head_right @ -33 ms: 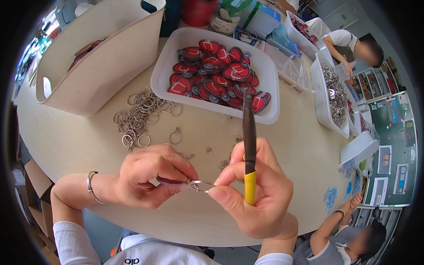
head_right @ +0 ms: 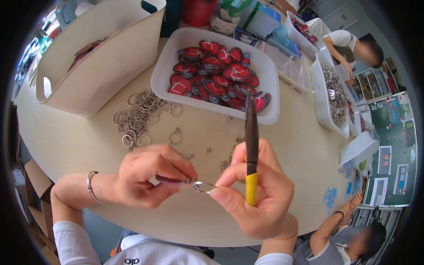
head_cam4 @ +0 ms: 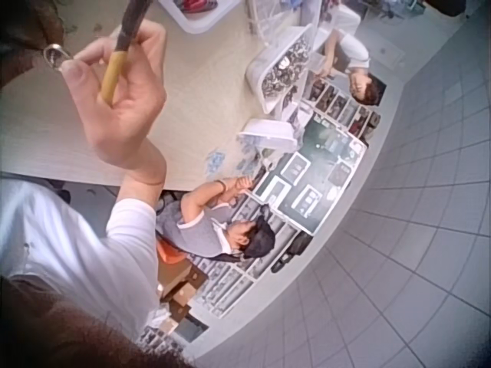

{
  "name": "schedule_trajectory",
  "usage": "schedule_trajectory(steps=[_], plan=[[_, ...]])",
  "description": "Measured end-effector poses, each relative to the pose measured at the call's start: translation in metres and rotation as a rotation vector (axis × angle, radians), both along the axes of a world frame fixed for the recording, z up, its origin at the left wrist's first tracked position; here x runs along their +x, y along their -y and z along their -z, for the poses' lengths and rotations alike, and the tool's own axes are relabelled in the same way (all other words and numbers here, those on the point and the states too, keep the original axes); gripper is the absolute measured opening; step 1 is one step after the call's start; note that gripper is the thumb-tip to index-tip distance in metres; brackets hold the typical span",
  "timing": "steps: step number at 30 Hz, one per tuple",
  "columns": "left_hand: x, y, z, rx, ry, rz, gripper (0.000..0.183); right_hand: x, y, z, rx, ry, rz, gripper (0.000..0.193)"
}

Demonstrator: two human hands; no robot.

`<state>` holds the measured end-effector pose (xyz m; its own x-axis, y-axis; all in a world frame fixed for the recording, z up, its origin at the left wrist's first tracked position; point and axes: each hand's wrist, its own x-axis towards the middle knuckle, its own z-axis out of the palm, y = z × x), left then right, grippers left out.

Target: The person uses pliers to attach metal split rings to red heart-shaped keychains. They pick up a keychain, thread a split ring through the hole, and secure it using the pliers. The finished keychains are placed into a white plastic bin on the table.

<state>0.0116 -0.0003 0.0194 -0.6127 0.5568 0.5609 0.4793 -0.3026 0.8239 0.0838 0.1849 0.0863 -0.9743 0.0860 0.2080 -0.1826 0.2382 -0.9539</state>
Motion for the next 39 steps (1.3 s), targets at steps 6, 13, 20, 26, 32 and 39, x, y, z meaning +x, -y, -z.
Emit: schedule_trajectory(steps=[6,13,20,26,32,39], plan=[[0.001,0.006,-0.003,0.089,0.188,-0.029,0.017,0.002,-0.009,-0.005,0.095,-0.009,-0.079,0.025],[-0.018,0.021,-0.024,0.024,-0.273,-0.176,0.021,-0.004,-0.015,-0.013,0.442,-0.095,-0.159,0.040],[-0.026,0.029,-0.036,0.006,-0.390,-0.211,0.023,-0.012,-0.021,-0.017,0.677,-0.200,-0.268,0.039],[-0.025,0.025,-0.035,0.055,-0.397,-0.216,0.024,-0.011,-0.019,-0.015,0.718,-0.239,-0.262,0.038],[-0.027,0.027,-0.038,0.047,-0.397,-0.172,0.021,-0.010,-0.020,-0.016,0.753,-0.278,-0.227,0.039],[-0.029,0.032,-0.039,0.000,-0.408,-0.087,0.021,-0.010,-0.022,-0.019,0.766,-0.286,-0.217,0.037]])
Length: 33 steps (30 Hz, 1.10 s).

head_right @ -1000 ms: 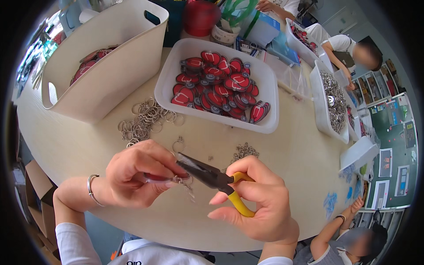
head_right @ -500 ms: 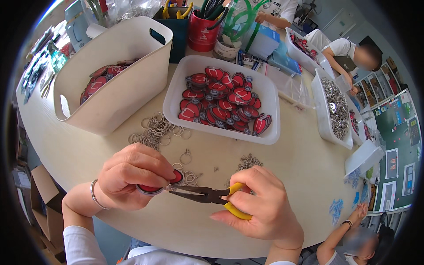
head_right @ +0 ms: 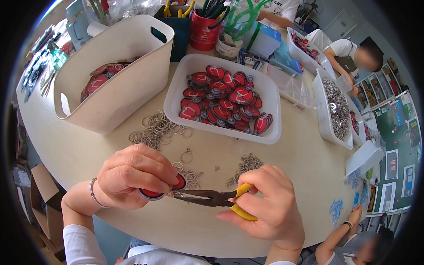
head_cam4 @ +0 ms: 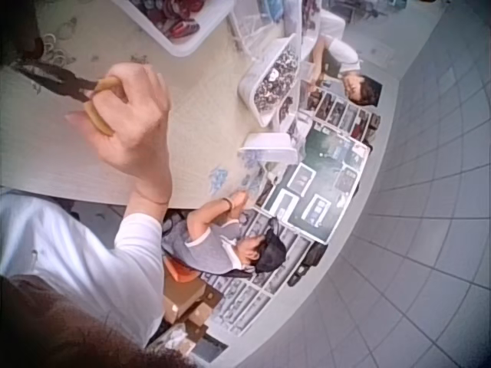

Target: The person uses pliers to attach metal split rings to red heart-shaped keychains. They pick up a keychain, thread a split ring through the hole, and secure it using the pliers. The finished keychains are placed into a white plastic bin on the table.

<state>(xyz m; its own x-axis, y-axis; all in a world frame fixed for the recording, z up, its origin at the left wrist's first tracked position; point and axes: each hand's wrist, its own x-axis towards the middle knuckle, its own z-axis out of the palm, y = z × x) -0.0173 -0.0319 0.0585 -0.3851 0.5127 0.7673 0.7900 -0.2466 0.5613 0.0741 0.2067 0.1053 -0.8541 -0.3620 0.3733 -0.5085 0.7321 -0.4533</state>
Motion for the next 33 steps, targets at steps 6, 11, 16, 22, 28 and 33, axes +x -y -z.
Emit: schedule_trajectory(steps=[6,11,16,22,28,33], plan=[[0.000,0.000,0.001,0.012,0.020,0.005,0.021,0.001,0.002,0.001,0.041,-0.035,-0.026,0.038],[0.004,0.001,0.001,0.038,-0.009,-0.109,0.024,0.007,0.010,0.008,0.106,-0.186,-0.004,0.039],[0.008,0.010,-0.005,-0.041,-0.147,-0.207,0.028,0.016,0.026,0.021,0.122,-0.327,0.065,0.038],[0.005,0.015,-0.008,-0.065,-0.203,-0.234,0.018,0.014,0.022,0.013,-0.007,-0.127,0.036,0.035],[0.002,0.019,-0.010,-0.077,-0.248,-0.155,0.013,0.007,0.017,0.008,-0.192,0.108,-0.099,0.031],[0.001,0.018,-0.008,-0.040,-0.251,-0.071,0.021,0.005,0.015,0.009,-0.227,0.133,-0.148,0.031]])
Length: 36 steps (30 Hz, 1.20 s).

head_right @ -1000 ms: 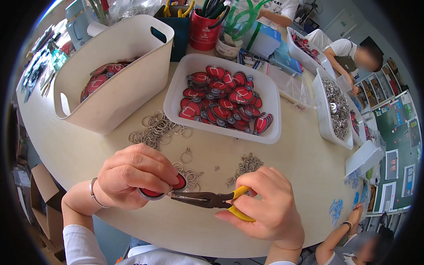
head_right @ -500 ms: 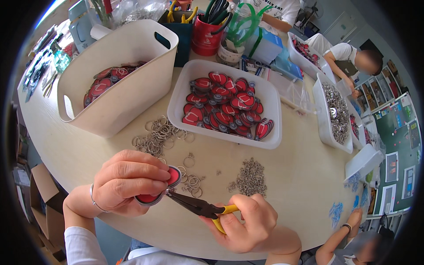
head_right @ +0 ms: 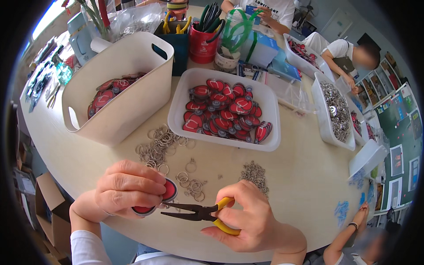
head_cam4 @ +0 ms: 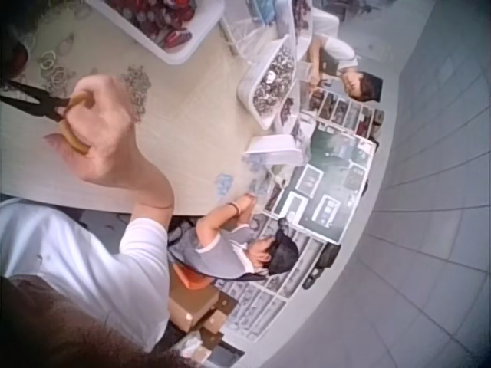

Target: The person uses pliers to attach metal split rings to red heart-shaped keychains. They pick up a keychain, thread a split ring through the hole, and secure it using the pliers. The finished keychains are placed into a white plastic bin on the table.

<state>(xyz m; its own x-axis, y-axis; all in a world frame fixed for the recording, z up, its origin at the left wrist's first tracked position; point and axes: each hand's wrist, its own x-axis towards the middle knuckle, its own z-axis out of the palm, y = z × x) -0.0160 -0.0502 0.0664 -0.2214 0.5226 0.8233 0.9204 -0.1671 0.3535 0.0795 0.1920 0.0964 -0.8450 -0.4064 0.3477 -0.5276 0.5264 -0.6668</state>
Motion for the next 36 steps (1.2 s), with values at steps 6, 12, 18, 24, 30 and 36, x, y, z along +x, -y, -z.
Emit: schedule_trajectory(steps=[6,12,18,24,30,36], plan=[[0.001,0.001,0.000,0.001,0.016,0.031,0.019,-0.001,0.000,0.002,-0.017,0.000,-0.015,0.030],[0.004,0.000,-0.001,-0.001,0.046,0.055,0.023,-0.003,-0.001,0.002,0.004,-0.062,-0.060,0.030],[0.004,0.000,-0.002,0.003,0.084,0.068,0.023,-0.003,0.001,0.004,0.020,-0.146,-0.044,0.031],[0.004,-0.001,0.000,0.031,0.058,0.054,0.023,0.001,0.004,0.008,0.010,-0.213,-0.014,0.031],[0.004,0.003,-0.002,-0.008,0.053,0.076,0.023,0.002,0.006,0.010,0.007,-0.232,0.006,0.031],[0.007,0.003,-0.006,-0.001,-0.035,0.024,0.019,0.004,0.010,0.013,-0.007,-0.256,0.018,0.030]])
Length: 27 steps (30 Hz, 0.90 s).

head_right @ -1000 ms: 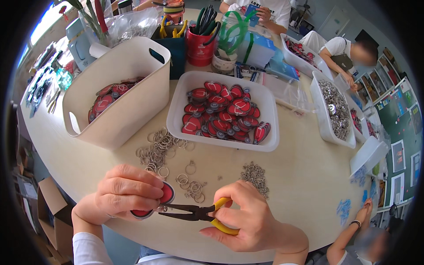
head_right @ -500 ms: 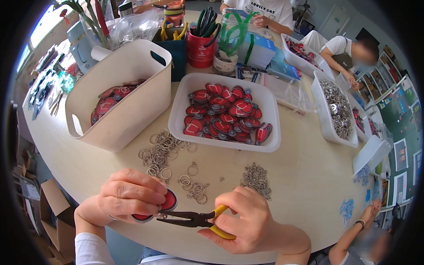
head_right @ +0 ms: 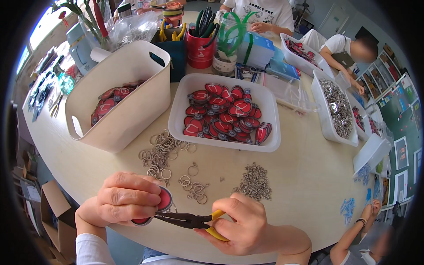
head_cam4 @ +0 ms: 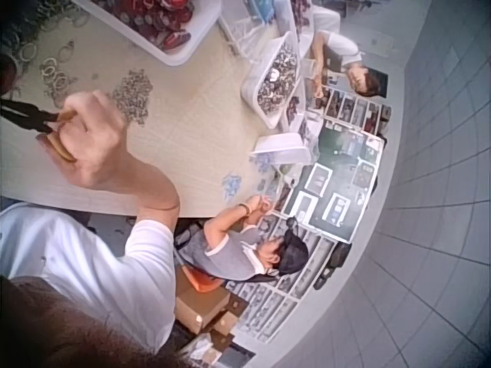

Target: The person uses pliers to attach metal split rings to red heart-shaped keychains. They pick up a keychain, thread a split ring through the hole, and secure it using the pliers. The finished keychains are placed into a white plastic bin on the table.

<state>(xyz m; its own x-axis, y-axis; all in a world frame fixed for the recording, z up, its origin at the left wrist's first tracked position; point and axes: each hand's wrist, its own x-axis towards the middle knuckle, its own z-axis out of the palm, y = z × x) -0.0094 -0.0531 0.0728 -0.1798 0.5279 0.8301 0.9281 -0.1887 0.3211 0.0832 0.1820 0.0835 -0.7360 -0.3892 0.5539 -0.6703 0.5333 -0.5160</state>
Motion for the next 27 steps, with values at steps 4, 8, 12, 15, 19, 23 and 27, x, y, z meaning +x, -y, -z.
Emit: schedule_trajectory(steps=[4,8,12,15,19,23,27], plan=[[0.000,-0.002,0.001,0.007,-0.016,-0.005,0.018,0.003,0.000,0.001,0.027,-0.016,0.011,0.030],[-0.002,-0.003,-0.002,-0.025,0.022,-0.002,0.014,0.002,-0.003,0.007,0.067,-0.059,0.005,0.043],[-0.007,0.002,-0.010,-0.093,-0.041,-0.176,0.013,-0.010,-0.003,0.000,0.014,0.079,0.001,0.032],[-0.011,0.013,-0.034,-0.036,-0.095,-0.571,0.010,-0.018,-0.005,0.005,-0.018,0.273,0.127,0.027],[-0.046,0.041,-0.052,0.023,-0.074,-1.245,0.007,-0.031,-0.011,0.038,-0.024,0.414,0.285,0.019],[-0.072,0.077,-0.041,-0.428,0.086,-1.471,0.019,-0.044,-0.018,0.040,-0.177,0.331,0.496,0.012],[-0.079,0.086,-0.032,-0.571,0.152,-1.369,0.034,-0.059,-0.043,0.037,-0.156,0.170,0.690,0.010]])
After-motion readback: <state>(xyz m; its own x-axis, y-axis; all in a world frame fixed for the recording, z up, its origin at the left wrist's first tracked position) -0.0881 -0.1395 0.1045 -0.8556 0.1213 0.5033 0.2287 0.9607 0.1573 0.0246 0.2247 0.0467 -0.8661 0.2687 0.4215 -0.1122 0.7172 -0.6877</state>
